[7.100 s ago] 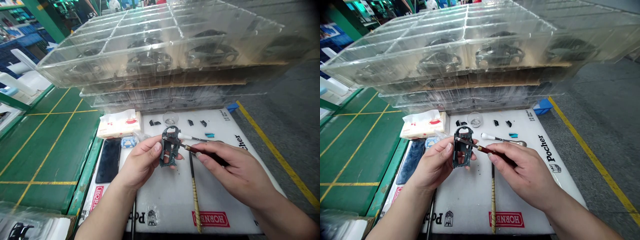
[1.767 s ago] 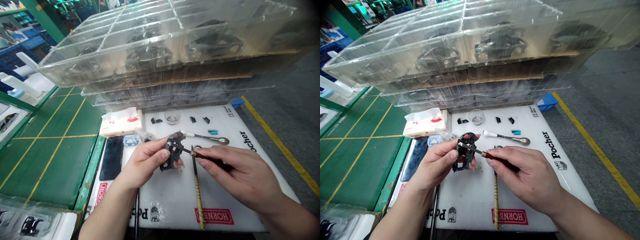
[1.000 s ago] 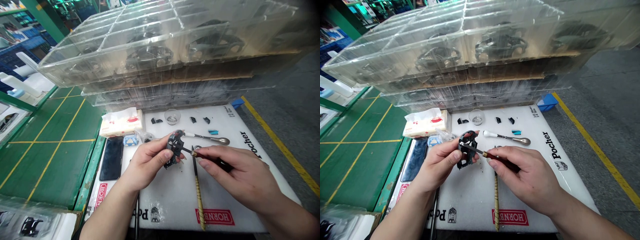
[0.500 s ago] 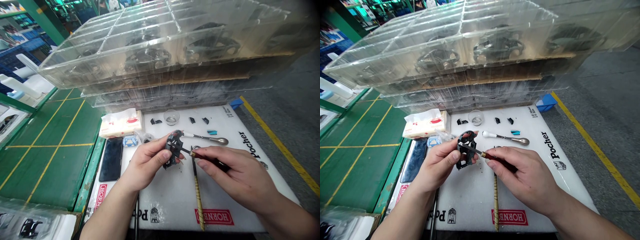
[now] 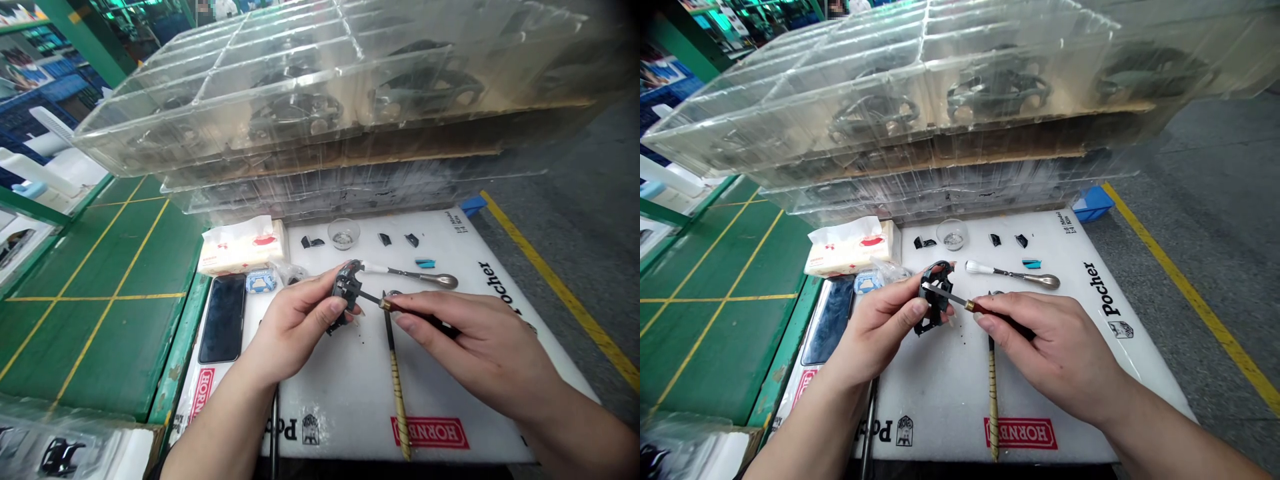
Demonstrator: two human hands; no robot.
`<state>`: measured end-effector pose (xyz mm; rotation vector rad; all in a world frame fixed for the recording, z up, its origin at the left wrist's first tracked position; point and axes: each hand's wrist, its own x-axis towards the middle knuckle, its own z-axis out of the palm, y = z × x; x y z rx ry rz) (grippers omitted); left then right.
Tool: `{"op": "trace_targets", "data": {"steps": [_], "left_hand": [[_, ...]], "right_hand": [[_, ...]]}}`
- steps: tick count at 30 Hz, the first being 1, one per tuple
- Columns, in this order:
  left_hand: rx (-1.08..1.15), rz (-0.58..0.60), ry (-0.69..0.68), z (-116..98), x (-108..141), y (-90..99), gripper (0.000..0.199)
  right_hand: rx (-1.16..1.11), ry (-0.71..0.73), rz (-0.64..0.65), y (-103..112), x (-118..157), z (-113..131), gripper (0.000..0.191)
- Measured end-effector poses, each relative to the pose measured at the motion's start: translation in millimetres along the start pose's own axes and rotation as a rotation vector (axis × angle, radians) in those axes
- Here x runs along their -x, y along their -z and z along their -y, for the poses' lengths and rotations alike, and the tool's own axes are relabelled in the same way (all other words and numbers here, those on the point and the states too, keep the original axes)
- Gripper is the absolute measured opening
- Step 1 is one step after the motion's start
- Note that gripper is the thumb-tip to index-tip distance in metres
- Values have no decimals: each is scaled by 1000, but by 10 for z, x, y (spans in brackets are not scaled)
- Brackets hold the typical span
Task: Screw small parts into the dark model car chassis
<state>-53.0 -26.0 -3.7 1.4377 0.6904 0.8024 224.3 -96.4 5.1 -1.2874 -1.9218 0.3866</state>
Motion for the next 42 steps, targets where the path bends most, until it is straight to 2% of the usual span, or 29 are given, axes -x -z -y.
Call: {"op": "trace_targets", "data": {"steps": [14,33,42], "left_hand": [[42,23,9,-2,5,-7,54],[82,24,9,-29,-2,-21,46],[91,26,24,-17,-1,-9,52]], "right_hand": [[-14,-15,10,-10,12,-3,21],[-41,-33,-1,-16,8,1,22],[-51,-44,8,-22,12,10,21]]}}
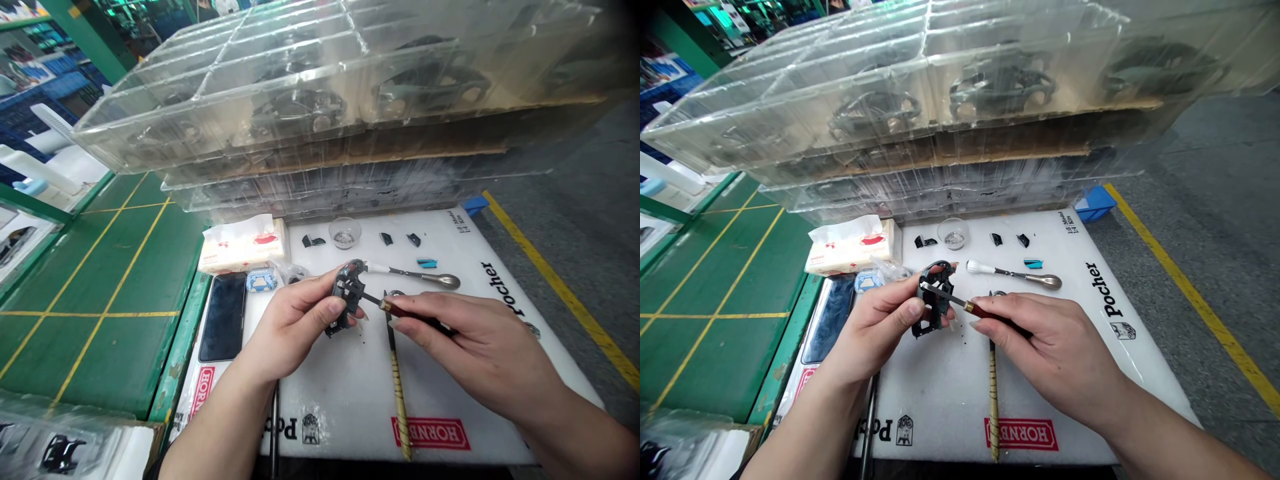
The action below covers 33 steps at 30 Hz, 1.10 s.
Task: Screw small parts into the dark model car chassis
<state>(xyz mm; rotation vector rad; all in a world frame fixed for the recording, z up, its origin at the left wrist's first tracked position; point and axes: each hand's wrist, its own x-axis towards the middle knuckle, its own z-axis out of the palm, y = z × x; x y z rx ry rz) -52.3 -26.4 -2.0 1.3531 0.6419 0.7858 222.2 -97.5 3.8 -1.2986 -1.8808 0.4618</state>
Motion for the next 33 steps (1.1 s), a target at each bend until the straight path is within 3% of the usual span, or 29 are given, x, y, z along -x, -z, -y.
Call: {"op": "trace_targets", "data": {"steps": [8,15,18,23,28,33], "left_hand": [[-1,43,-14,-4,-27,29,47],[182,23,54,74,7,-13,51],[286,-42,78,49,-3,-38,49],[367,-217,-22,-24,-55,-20,46],[351,-212,-94,17,-64,-48,44],[287,-266,-148,72,-64,-80,59]], "right_hand": [[7,-6,-2,-5,3,-3,21],[19,8,37,26,-43,10,20],[43,7,48,63,-60,-13,19],[61,-35,5,57,-45,4,22],[54,-22,-20,-4,-4,47,31],[33,-18,-25,-19,9,70,30]]}}
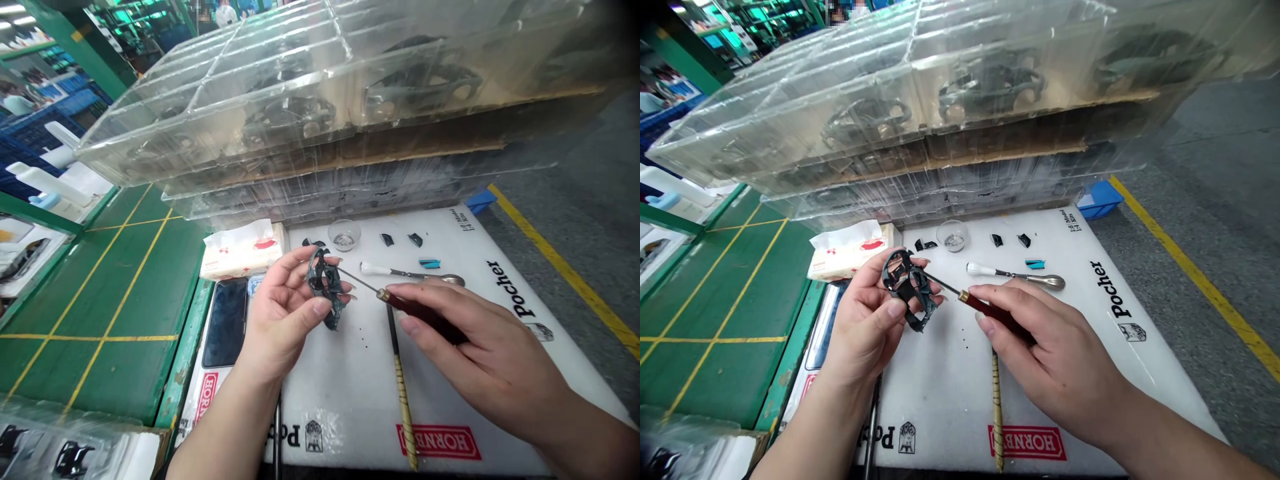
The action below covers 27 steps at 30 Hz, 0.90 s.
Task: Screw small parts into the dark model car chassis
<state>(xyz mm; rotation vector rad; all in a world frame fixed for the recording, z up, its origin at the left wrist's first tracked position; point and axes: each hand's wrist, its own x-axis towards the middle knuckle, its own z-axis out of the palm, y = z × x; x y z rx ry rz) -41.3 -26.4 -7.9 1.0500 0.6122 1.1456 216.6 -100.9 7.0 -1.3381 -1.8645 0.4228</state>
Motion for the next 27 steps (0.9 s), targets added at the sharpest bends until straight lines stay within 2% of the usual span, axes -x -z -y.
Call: {"op": "trace_targets", "data": {"steps": [6,12,21,27], "left_hand": [[1,18,-30,35,2,11,55],[-7,64,-34,69,19,16,66],[-48,82,-140,100,-18,-14,60],[-108,100,-163,130,-18,-6,60]], "right_hand": [[-72,23,62,-32,-4,21,31],[-81,-15,65,-66,-3,16,32],[-83,12,57,-53,-2,39,36],[-72,11,29,-47,-7,46,34]]}}
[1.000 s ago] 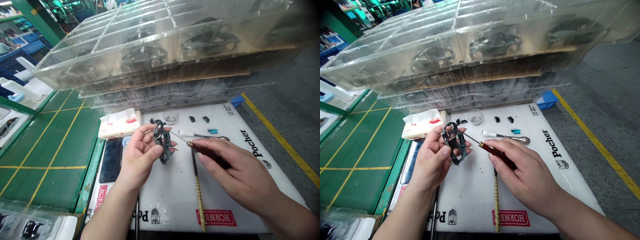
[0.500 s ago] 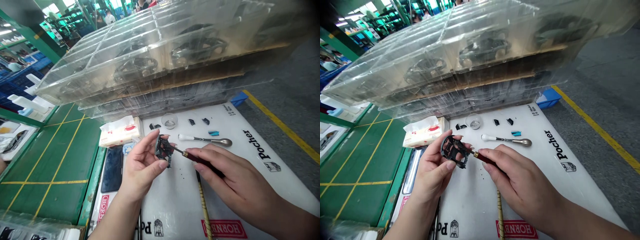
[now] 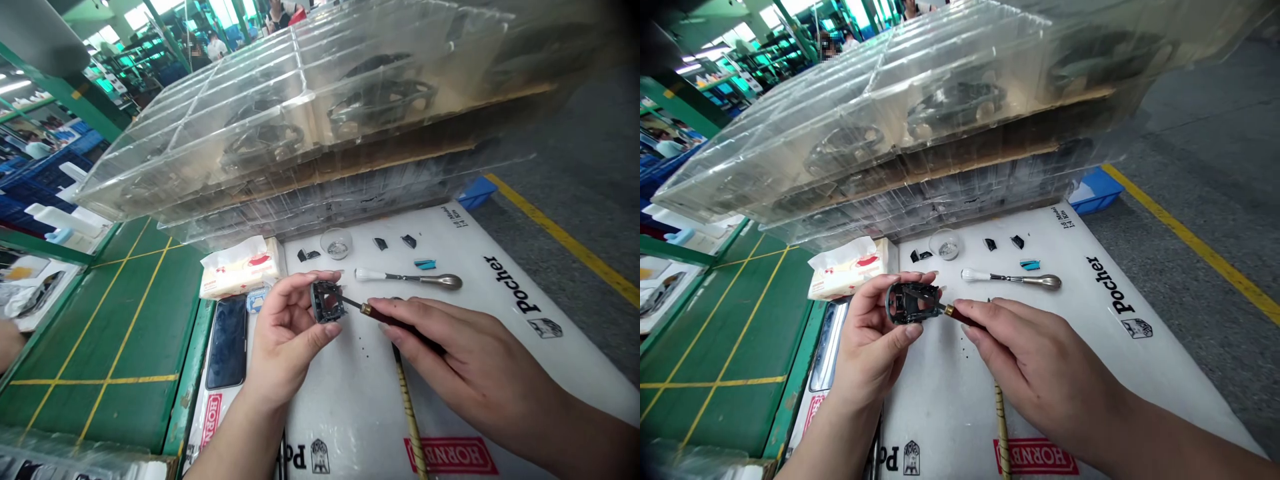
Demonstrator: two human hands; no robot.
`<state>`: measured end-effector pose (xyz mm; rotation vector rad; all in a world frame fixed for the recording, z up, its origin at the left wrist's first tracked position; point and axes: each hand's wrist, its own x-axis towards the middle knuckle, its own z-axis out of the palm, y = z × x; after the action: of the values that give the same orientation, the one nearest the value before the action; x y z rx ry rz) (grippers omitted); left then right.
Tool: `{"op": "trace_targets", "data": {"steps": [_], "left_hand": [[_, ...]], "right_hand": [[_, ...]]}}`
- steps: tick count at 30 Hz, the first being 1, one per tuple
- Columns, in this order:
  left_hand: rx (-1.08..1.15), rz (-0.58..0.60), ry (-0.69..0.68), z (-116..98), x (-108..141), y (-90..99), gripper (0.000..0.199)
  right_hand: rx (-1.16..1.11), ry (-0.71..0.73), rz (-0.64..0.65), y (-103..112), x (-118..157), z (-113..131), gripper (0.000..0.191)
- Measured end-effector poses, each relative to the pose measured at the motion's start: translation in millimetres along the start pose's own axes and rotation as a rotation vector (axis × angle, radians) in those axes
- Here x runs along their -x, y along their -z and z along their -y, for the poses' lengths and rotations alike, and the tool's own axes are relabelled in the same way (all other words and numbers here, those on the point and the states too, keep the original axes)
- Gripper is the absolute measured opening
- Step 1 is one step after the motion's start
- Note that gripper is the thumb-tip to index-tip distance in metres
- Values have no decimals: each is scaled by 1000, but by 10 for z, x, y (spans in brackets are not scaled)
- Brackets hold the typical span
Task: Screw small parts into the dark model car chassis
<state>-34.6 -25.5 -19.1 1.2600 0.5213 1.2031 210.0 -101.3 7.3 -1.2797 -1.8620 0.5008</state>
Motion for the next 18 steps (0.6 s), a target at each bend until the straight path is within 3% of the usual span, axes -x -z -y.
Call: {"op": "trace_targets", "data": {"steps": [10,18], "left_hand": [[-46,16,-88,20,8,25,58],[-59,16,-78,19,15,48,61]], "right_hand": [[21,28,-21,-23,16,-14,34],[42,73,-51,-52,53,-10,32]]}}
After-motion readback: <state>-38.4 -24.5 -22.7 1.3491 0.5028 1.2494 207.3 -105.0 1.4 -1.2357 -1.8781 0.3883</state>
